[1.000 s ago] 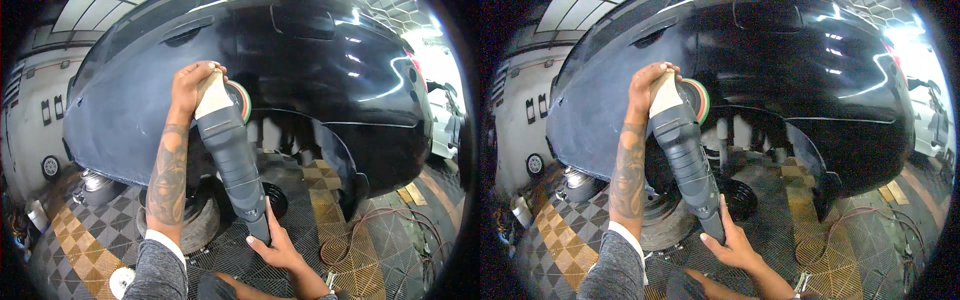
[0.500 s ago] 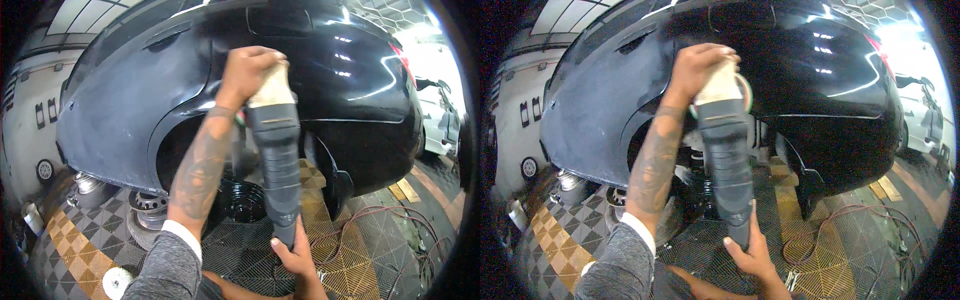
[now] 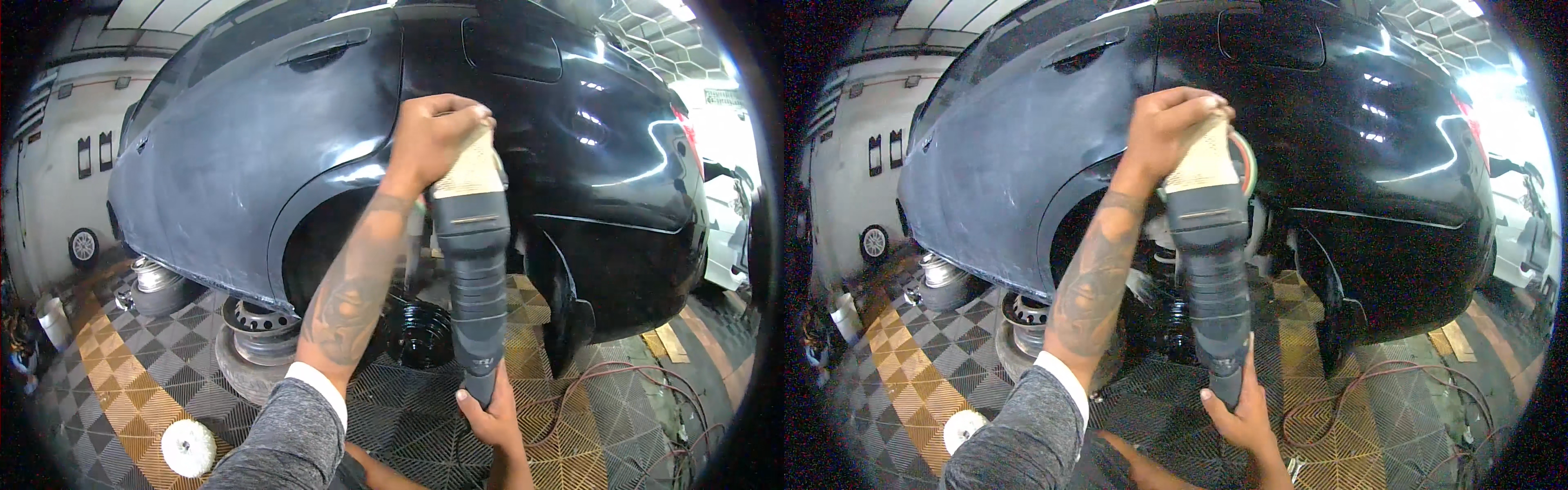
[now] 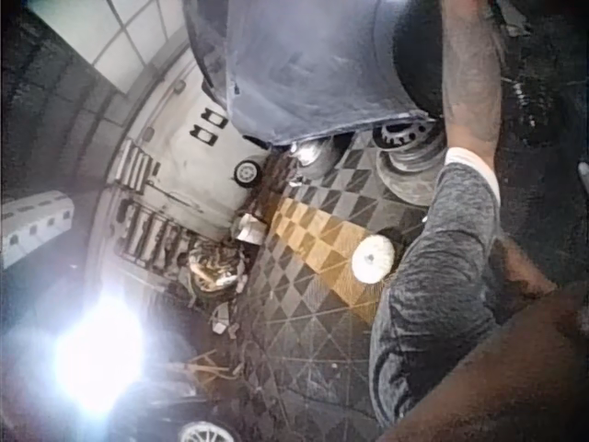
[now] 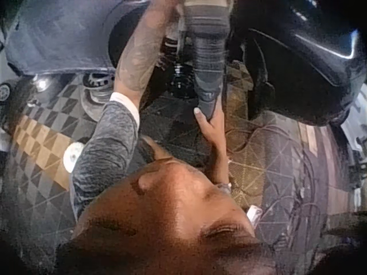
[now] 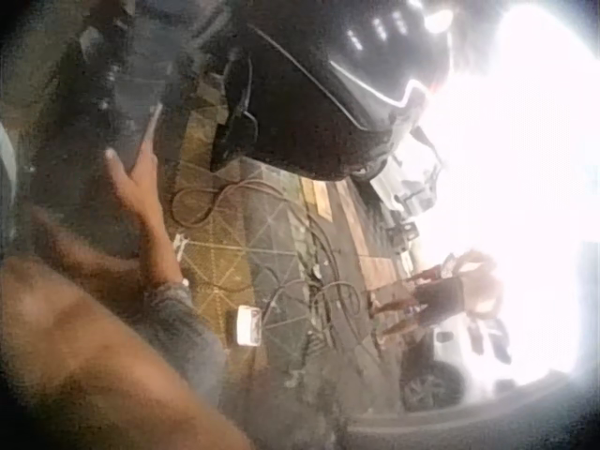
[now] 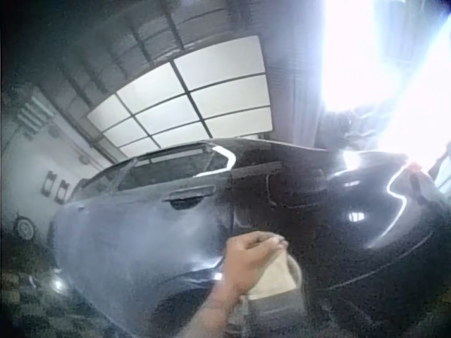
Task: The person polishes the rear fender panel of a black car using an electric rotary polishing tool.
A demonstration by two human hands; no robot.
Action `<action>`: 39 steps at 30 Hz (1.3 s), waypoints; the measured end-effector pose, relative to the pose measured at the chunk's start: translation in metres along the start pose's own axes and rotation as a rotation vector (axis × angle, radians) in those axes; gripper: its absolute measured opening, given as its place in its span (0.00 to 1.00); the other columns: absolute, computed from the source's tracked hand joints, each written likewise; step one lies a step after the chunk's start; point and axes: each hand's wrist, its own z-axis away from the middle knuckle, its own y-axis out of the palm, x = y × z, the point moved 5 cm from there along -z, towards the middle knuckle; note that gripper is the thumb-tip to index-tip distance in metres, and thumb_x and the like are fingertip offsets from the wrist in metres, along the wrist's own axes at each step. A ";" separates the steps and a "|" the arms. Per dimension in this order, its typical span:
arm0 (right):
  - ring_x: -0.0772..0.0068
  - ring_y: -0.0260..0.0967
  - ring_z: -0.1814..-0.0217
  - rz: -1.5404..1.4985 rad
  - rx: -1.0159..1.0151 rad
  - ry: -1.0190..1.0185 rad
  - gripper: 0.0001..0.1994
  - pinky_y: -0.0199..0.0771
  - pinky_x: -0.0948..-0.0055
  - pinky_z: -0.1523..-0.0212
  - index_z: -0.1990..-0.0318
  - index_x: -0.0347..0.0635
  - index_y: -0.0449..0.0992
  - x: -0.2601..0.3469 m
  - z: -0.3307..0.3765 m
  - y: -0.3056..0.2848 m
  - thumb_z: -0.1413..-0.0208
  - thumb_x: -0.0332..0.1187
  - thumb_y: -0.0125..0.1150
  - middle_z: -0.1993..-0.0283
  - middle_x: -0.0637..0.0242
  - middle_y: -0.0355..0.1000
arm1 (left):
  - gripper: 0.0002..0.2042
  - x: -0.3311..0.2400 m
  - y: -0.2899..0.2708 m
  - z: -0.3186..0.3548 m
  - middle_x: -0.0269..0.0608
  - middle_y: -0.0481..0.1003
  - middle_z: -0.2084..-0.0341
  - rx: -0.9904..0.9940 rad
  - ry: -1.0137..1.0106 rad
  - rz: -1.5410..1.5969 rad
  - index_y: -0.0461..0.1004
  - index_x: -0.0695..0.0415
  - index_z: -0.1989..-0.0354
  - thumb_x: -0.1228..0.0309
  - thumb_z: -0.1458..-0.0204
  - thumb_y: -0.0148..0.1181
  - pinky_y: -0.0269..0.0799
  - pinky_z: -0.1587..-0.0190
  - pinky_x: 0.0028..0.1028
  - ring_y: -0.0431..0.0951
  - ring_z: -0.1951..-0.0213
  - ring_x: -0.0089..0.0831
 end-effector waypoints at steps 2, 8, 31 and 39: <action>0.49 0.76 0.44 0.028 0.128 0.076 0.53 0.71 0.63 0.43 0.24 0.36 0.30 -0.002 -0.007 0.015 0.46 0.37 0.65 0.43 0.42 0.73 | 0.15 -0.002 -0.030 0.008 0.50 0.82 0.63 -0.026 -0.006 -0.023 0.79 0.69 0.58 0.66 0.43 0.60 0.79 0.58 0.30 0.83 0.64 0.33; 0.37 0.74 0.44 0.073 0.210 -0.065 0.52 0.72 0.58 0.42 0.24 0.38 0.29 0.011 -0.034 0.055 0.44 0.39 0.64 0.43 0.37 0.72 | 0.15 0.005 -0.115 0.032 0.54 0.81 0.61 -0.101 -0.052 0.099 0.77 0.70 0.57 0.68 0.42 0.56 0.79 0.58 0.31 0.83 0.63 0.38; 0.44 0.72 0.38 0.017 0.170 0.056 0.53 0.68 0.61 0.38 0.24 0.37 0.30 0.021 -0.013 0.015 0.47 0.37 0.65 0.39 0.38 0.69 | 0.11 0.000 -0.045 -0.005 0.50 0.82 0.63 0.054 0.315 -0.360 0.79 0.66 0.57 0.71 0.42 0.58 0.81 0.57 0.31 0.84 0.62 0.37; 0.73 0.67 0.58 -0.191 -0.028 0.186 0.39 0.70 0.70 0.50 0.29 0.33 0.52 0.015 0.003 -0.015 0.48 0.31 0.63 0.54 0.62 0.71 | 0.11 0.007 0.023 -0.034 0.47 0.83 0.68 0.042 0.040 -0.074 0.82 0.67 0.63 0.70 0.44 0.60 0.80 0.60 0.27 0.84 0.67 0.31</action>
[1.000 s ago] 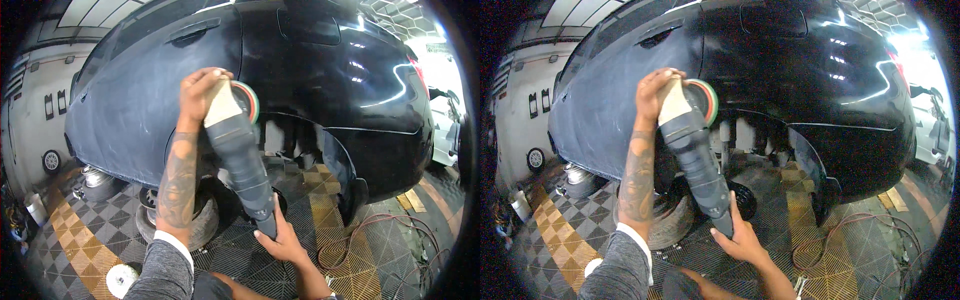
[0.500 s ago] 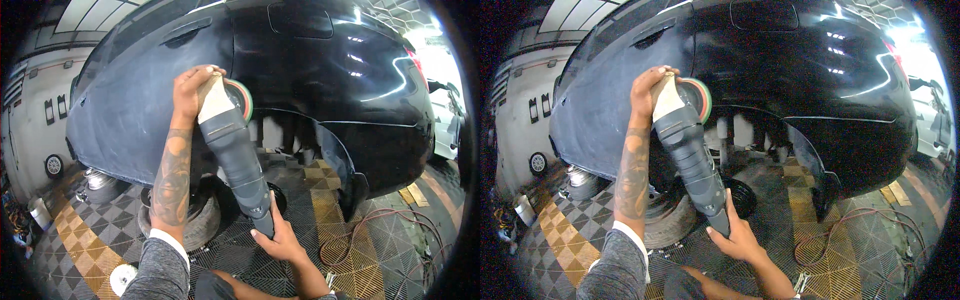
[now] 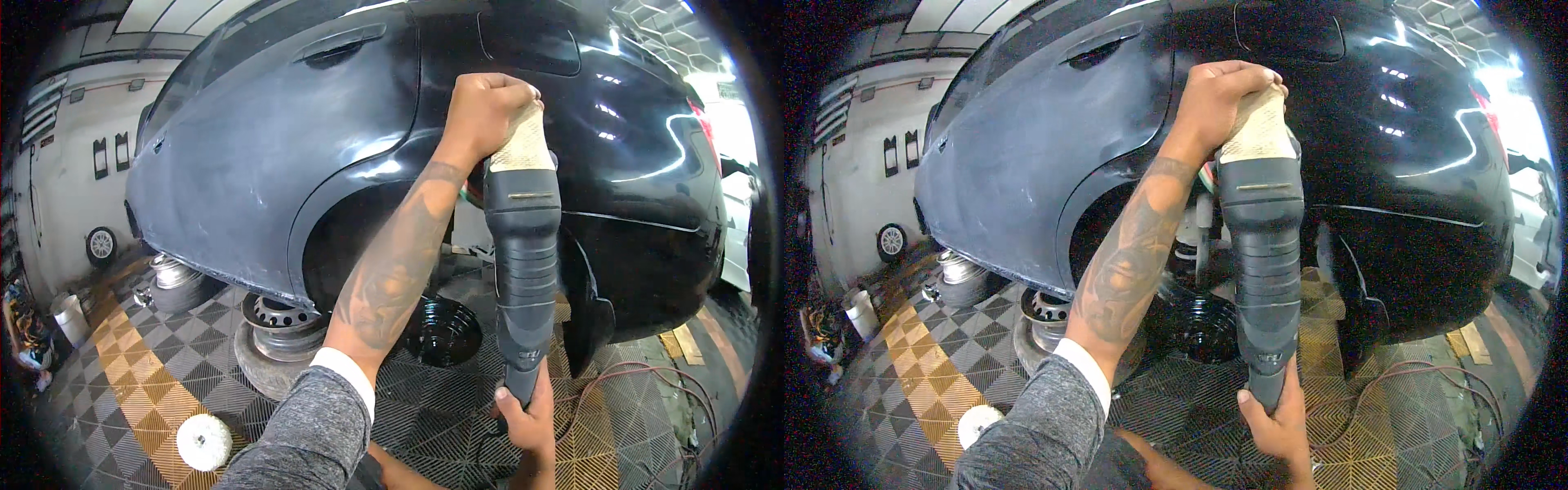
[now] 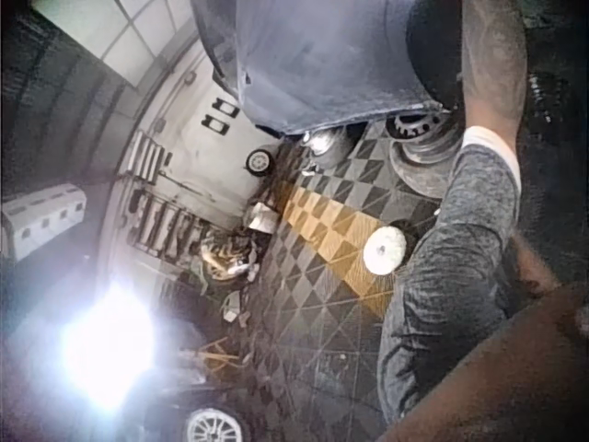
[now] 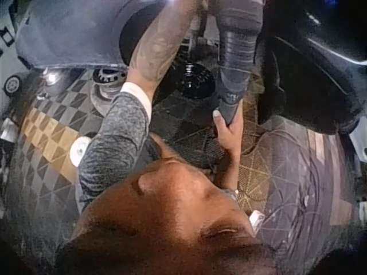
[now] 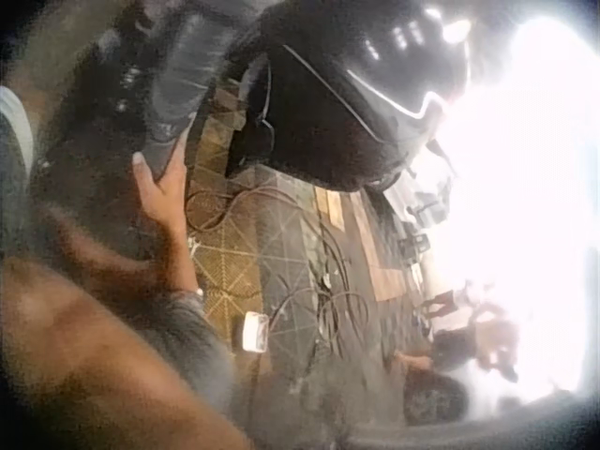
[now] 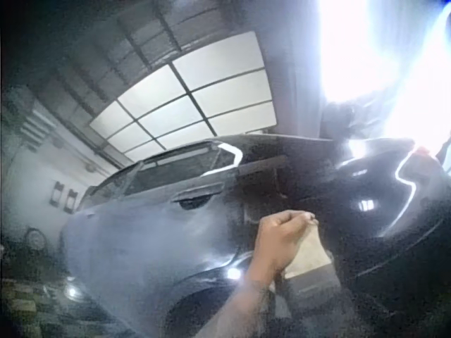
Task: The person polishes the rear fender panel of a black car using an electric rotary polishing tool.
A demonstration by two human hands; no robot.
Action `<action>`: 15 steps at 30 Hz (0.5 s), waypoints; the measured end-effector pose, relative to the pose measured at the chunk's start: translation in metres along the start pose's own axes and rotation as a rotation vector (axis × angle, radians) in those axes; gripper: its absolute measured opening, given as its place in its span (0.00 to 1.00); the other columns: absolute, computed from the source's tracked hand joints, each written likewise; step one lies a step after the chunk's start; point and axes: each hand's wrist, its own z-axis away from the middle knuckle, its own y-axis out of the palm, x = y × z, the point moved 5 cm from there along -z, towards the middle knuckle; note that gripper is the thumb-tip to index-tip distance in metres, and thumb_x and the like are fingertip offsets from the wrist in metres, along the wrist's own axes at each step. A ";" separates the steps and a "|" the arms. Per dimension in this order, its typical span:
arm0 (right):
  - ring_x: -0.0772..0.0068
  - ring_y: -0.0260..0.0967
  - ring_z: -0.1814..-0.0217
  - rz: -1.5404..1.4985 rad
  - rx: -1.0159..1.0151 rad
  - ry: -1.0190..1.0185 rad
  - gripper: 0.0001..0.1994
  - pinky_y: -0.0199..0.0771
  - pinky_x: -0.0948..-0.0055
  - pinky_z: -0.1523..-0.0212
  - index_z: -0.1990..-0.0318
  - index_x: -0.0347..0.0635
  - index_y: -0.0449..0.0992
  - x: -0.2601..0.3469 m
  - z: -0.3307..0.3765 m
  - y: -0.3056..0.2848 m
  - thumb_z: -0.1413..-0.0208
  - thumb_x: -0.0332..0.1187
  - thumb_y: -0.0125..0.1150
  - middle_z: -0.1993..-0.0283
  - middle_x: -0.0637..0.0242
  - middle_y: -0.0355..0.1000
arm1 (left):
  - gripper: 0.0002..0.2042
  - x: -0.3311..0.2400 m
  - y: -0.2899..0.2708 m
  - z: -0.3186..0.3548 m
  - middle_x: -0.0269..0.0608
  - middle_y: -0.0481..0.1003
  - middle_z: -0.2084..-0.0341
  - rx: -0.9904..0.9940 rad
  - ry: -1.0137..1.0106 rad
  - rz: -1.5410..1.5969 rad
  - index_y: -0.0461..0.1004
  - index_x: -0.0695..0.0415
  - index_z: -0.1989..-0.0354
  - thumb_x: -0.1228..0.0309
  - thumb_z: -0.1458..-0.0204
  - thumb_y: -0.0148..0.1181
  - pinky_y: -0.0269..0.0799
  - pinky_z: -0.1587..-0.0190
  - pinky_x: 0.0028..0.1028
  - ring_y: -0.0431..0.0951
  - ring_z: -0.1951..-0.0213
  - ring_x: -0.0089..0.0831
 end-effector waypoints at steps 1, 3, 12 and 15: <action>0.73 0.67 0.58 -0.004 0.019 -0.016 0.40 0.70 0.70 0.50 0.28 0.33 0.51 0.002 -0.002 0.004 0.47 0.31 0.63 0.55 0.62 0.71 | 0.11 0.001 -0.006 -0.001 0.47 0.83 0.68 0.002 -0.022 0.050 0.81 0.68 0.63 0.70 0.44 0.60 0.80 0.60 0.27 0.83 0.67 0.31; 0.69 0.72 0.57 -0.032 0.076 0.075 0.44 0.72 0.69 0.51 0.26 0.34 0.43 0.012 -0.002 0.009 0.46 0.31 0.62 0.53 0.58 0.74 | 0.09 0.002 -0.019 -0.003 0.45 0.83 0.68 0.017 0.056 0.031 0.82 0.64 0.63 0.71 0.46 0.62 0.80 0.60 0.28 0.84 0.66 0.32; 0.55 0.78 0.49 0.103 0.247 -0.028 0.49 0.73 0.66 0.46 0.25 0.34 0.31 0.035 -0.028 0.061 0.43 0.35 0.63 0.45 0.45 0.74 | 0.15 0.001 -0.123 0.030 0.59 0.80 0.60 -0.027 0.042 -0.106 0.75 0.73 0.55 0.69 0.40 0.53 0.82 0.55 0.40 0.84 0.59 0.47; 0.50 0.73 0.43 0.141 0.321 -0.106 0.50 0.68 0.63 0.40 0.24 0.34 0.33 0.036 -0.035 0.085 0.44 0.37 0.63 0.40 0.41 0.70 | 0.12 -0.001 -0.155 0.036 0.53 0.81 0.62 -0.095 -0.104 0.121 0.79 0.67 0.59 0.71 0.44 0.56 0.81 0.57 0.37 0.84 0.61 0.43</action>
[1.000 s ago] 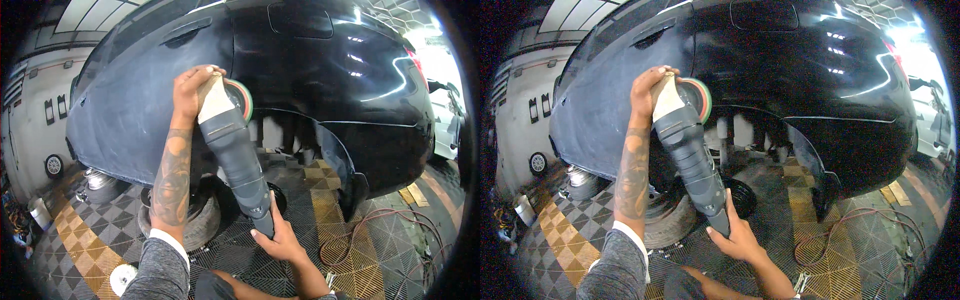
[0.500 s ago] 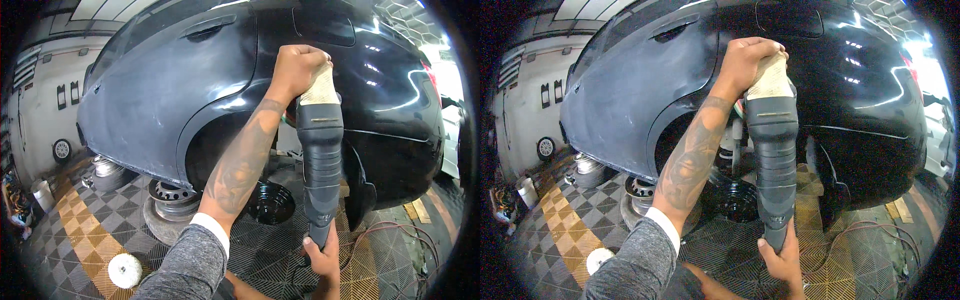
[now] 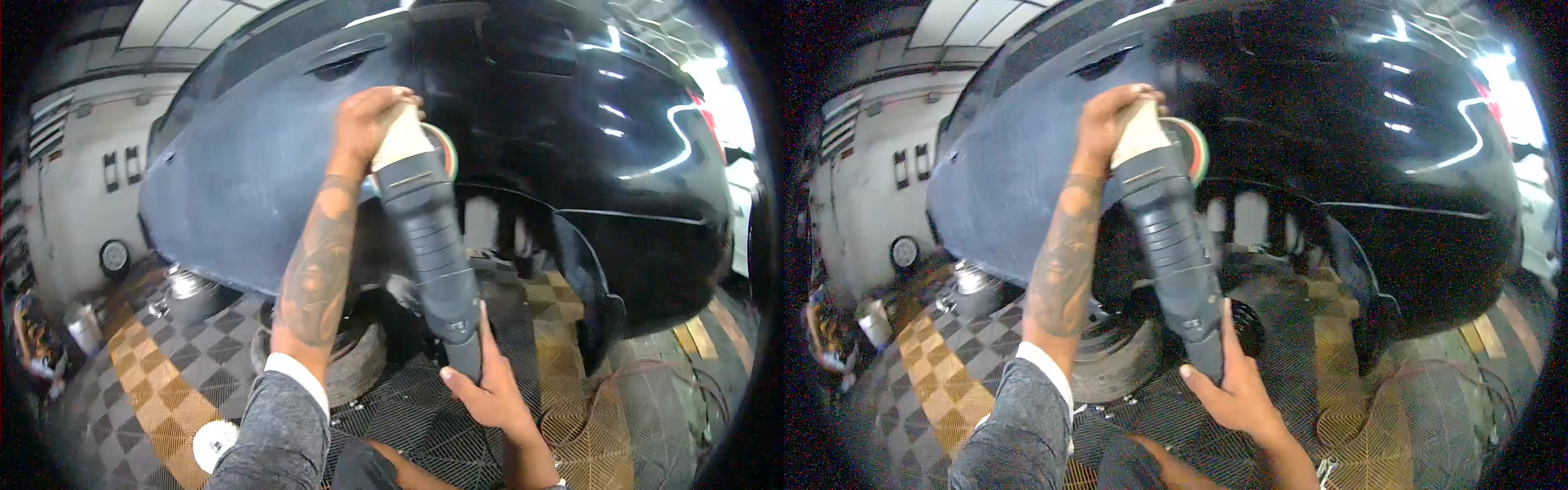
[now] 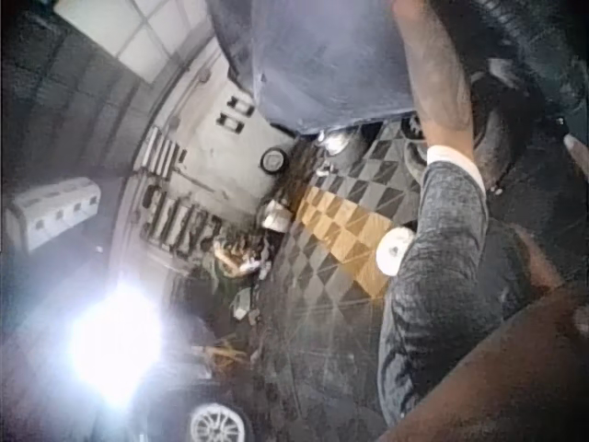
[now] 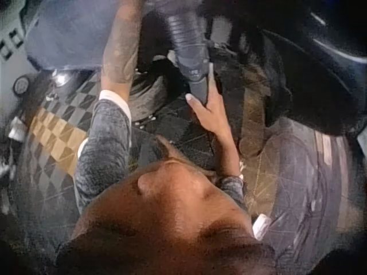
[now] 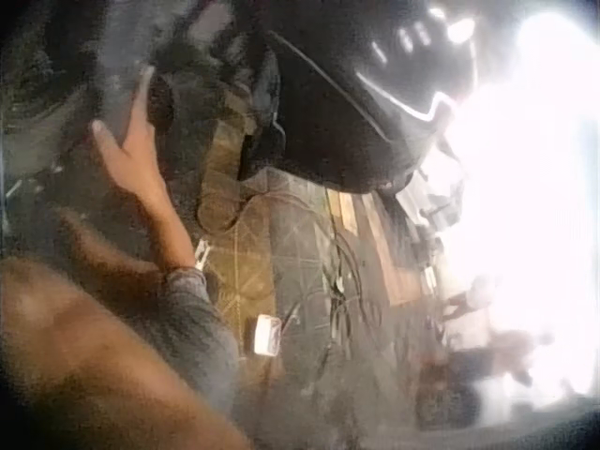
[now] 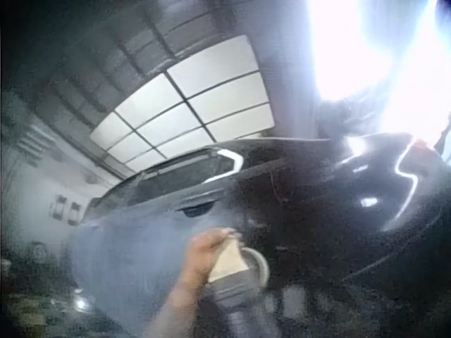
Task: The person polishes the rear fender panel of a black car using an electric rotary polishing tool.
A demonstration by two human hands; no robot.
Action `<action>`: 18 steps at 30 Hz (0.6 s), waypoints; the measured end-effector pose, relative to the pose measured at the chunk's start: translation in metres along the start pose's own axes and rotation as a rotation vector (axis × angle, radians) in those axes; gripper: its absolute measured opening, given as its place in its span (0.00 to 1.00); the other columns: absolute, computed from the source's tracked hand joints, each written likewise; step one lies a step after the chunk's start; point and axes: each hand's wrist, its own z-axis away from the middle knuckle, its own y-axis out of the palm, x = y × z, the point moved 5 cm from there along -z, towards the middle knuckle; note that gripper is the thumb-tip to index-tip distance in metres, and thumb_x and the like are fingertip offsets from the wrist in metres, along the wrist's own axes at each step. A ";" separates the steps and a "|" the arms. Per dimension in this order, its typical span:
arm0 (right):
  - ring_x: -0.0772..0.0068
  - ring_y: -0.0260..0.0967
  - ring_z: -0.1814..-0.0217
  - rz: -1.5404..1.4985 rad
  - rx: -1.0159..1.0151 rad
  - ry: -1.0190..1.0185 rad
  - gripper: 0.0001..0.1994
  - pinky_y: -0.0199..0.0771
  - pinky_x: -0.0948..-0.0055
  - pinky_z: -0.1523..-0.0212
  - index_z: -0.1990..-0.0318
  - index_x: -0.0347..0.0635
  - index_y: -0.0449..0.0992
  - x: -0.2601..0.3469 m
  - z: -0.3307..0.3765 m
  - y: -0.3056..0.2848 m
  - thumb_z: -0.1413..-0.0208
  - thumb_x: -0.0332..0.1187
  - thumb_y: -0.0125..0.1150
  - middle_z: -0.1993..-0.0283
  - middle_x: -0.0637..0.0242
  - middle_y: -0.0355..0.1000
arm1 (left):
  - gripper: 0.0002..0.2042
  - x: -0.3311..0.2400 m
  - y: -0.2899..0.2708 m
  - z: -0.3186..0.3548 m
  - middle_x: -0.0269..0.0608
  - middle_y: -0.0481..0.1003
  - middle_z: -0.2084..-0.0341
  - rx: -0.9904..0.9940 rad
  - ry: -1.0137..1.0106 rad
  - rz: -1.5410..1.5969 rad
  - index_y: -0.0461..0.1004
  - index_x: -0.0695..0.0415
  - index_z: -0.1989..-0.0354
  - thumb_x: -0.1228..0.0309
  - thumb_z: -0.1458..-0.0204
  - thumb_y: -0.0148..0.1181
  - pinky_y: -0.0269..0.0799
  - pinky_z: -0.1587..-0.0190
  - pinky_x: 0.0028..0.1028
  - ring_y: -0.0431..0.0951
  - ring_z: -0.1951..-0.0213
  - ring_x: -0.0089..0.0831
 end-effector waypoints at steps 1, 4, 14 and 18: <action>0.50 0.73 0.43 -0.012 0.043 -0.016 0.50 0.68 0.63 0.40 0.24 0.34 0.33 0.002 0.002 0.002 0.44 0.37 0.63 0.40 0.41 0.70 | 0.09 -0.002 -0.010 -0.001 0.46 0.83 0.66 0.003 0.037 -0.052 0.82 0.62 0.63 0.74 0.48 0.58 0.80 0.60 0.33 0.84 0.65 0.36; 0.56 0.66 0.35 -0.148 -0.087 -0.040 0.48 0.63 0.63 0.35 0.24 0.33 0.38 -0.007 0.011 -0.011 0.47 0.34 0.63 0.34 0.44 0.64 | 0.11 -0.010 0.020 -0.010 0.45 0.83 0.65 0.001 0.758 -0.869 0.84 0.52 0.63 0.70 0.55 0.61 0.79 0.58 0.38 0.83 0.63 0.45; 0.74 0.65 0.51 -0.292 -0.409 0.129 0.42 0.69 0.72 0.47 0.27 0.35 0.51 -0.040 0.068 -0.065 0.51 0.23 0.64 0.45 0.62 0.67 | 0.07 0.022 0.161 -0.051 0.36 0.84 0.68 -0.107 0.971 -0.974 0.85 0.45 0.70 0.66 0.58 0.63 0.79 0.57 0.35 0.84 0.63 0.36; 0.76 0.66 0.56 -0.152 -0.457 0.137 0.38 0.70 0.75 0.52 0.32 0.36 0.57 -0.027 0.070 -0.084 0.52 0.22 0.65 0.52 0.67 0.70 | 0.09 0.019 0.186 -0.048 0.36 0.84 0.68 -0.064 0.880 -0.902 0.85 0.45 0.68 0.57 0.52 0.65 0.80 0.60 0.34 0.84 0.65 0.37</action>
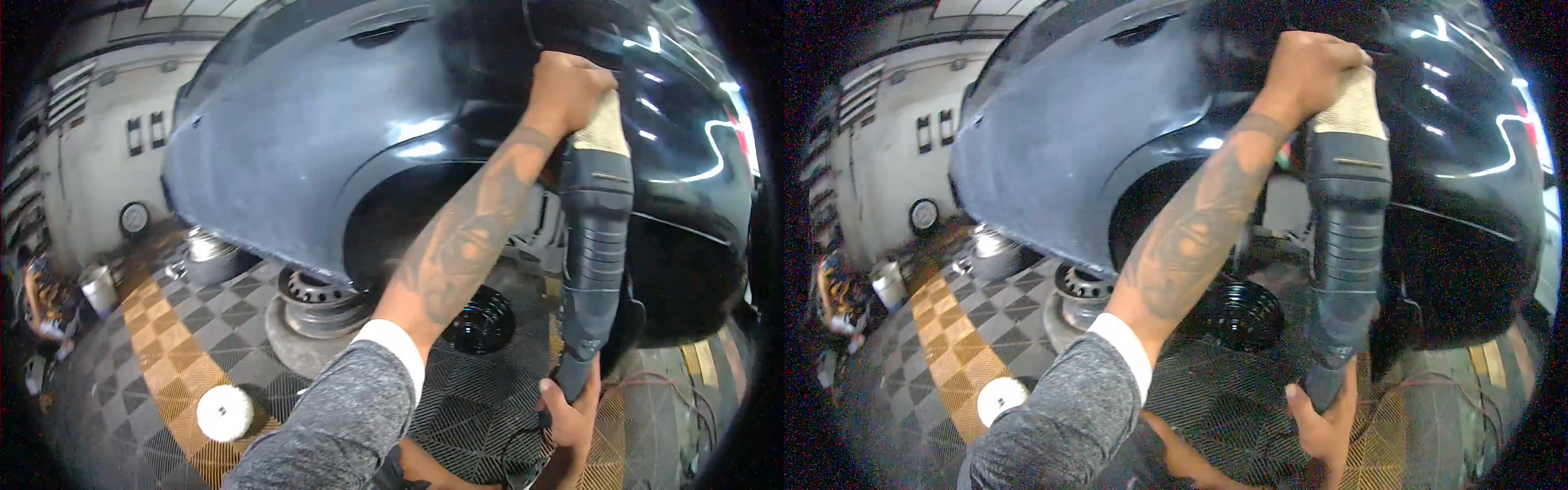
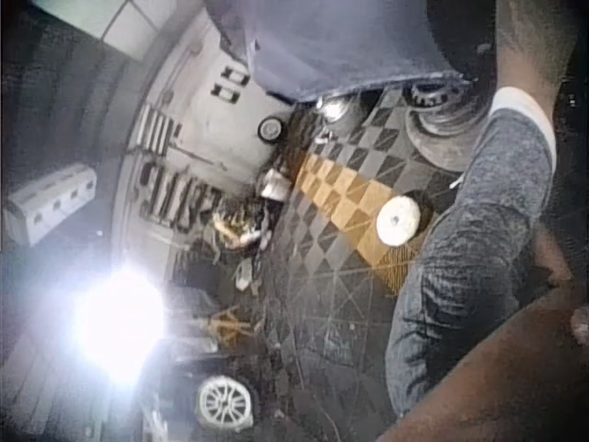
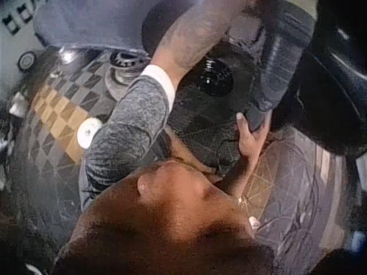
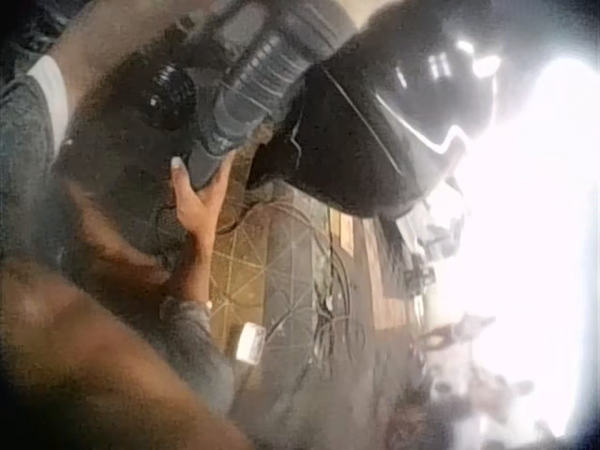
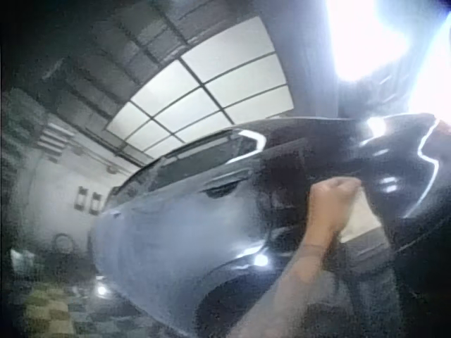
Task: The person polishes the rear fender panel of a black car using an electric rotary polishing tool.
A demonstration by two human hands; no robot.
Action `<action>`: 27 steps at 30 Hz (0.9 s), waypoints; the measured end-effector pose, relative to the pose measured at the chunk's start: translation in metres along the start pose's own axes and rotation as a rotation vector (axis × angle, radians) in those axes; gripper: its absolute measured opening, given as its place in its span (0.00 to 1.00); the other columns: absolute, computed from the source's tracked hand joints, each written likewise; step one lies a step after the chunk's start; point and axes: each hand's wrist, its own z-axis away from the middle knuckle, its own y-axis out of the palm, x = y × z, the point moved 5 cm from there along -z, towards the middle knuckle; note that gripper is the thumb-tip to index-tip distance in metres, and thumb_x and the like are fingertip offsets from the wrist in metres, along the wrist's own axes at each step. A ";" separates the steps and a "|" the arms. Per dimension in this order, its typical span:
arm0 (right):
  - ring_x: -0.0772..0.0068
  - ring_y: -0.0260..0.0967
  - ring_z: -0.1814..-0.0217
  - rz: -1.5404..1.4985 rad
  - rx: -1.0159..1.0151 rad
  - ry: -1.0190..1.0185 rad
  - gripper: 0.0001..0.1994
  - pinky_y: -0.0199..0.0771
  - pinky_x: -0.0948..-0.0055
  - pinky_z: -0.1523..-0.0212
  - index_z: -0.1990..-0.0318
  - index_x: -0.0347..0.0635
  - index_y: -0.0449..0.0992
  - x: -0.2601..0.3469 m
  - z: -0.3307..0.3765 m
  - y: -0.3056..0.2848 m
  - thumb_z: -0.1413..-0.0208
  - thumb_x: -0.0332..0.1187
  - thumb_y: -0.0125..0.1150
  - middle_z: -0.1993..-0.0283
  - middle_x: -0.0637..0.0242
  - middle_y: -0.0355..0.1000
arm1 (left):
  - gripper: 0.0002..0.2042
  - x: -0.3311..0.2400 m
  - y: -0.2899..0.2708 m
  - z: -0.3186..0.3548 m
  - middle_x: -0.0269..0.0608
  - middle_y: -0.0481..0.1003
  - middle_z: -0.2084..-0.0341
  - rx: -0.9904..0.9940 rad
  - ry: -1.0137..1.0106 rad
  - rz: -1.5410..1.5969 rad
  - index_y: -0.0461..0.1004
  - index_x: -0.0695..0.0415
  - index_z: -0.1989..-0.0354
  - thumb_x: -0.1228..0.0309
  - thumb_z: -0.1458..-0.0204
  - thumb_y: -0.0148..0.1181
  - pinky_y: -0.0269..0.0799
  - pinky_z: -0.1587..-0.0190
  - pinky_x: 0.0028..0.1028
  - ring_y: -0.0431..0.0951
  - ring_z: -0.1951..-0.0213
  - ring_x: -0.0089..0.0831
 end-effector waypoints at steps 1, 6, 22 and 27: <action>0.75 0.67 0.55 -0.068 0.014 0.100 0.37 0.70 0.73 0.51 0.32 0.36 0.57 0.007 0.002 0.007 0.52 0.23 0.66 0.52 0.66 0.70 | 0.10 -0.004 0.002 0.000 0.36 0.84 0.68 0.013 0.022 -0.047 0.85 0.46 0.68 0.56 0.52 0.66 0.80 0.61 0.35 0.84 0.65 0.37; 0.66 0.69 0.48 0.001 0.066 0.031 0.40 0.68 0.67 0.43 0.31 0.34 0.55 -0.006 -0.001 0.007 0.53 0.25 0.67 0.48 0.59 0.70 | 0.09 0.004 -0.008 0.004 0.38 0.84 0.68 0.010 0.074 0.059 0.85 0.49 0.67 0.59 0.53 0.68 0.80 0.59 0.34 0.84 0.64 0.38; 0.37 0.71 0.40 0.140 0.396 -0.205 0.54 0.69 0.59 0.38 0.24 0.41 0.28 -0.001 -0.022 0.102 0.48 0.35 0.65 0.38 0.37 0.68 | 0.16 0.067 -0.138 0.070 0.57 0.80 0.60 0.100 -0.983 0.882 0.76 0.72 0.55 0.69 0.44 0.57 0.82 0.56 0.37 0.83 0.60 0.44; 0.36 0.71 0.40 0.155 0.353 -0.130 0.54 0.70 0.58 0.39 0.24 0.41 0.28 -0.021 -0.013 0.090 0.49 0.35 0.65 0.39 0.37 0.69 | 0.15 0.047 -0.119 0.073 0.55 0.80 0.60 0.137 -0.948 0.899 0.76 0.70 0.56 0.68 0.44 0.57 0.80 0.57 0.34 0.83 0.61 0.43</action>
